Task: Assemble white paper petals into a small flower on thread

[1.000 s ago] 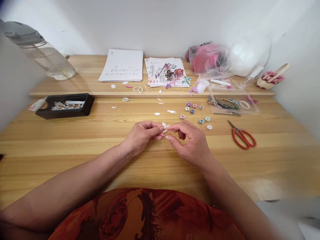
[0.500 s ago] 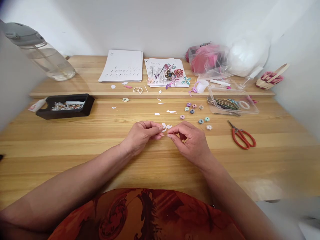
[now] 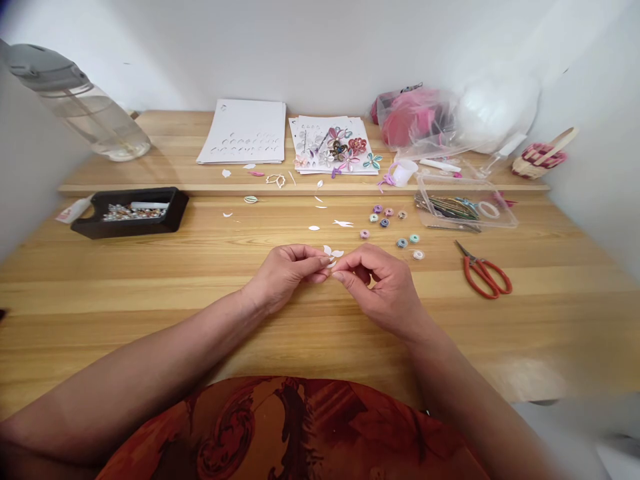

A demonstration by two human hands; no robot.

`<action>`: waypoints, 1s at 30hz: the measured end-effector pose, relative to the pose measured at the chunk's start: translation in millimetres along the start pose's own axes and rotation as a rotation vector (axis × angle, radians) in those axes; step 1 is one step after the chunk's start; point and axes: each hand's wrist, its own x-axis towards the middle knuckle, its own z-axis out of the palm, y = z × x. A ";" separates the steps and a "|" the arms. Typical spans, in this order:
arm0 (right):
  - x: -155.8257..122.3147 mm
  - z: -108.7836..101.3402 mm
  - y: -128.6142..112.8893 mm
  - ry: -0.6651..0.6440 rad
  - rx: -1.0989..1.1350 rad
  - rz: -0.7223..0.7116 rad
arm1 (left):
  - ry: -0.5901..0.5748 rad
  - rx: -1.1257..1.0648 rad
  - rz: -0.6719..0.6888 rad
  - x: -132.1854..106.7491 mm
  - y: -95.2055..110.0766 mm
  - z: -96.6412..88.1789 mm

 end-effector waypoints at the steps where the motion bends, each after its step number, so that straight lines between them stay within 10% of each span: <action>1: 0.0 0.7 -0.8 0.004 0.028 0.012 | -0.003 0.001 -0.004 -0.2 -0.5 0.2; 30: 1.5 14.4 4.6 0.164 -0.227 -0.025 | -0.045 -0.034 -0.025 0.3 -5.3 0.1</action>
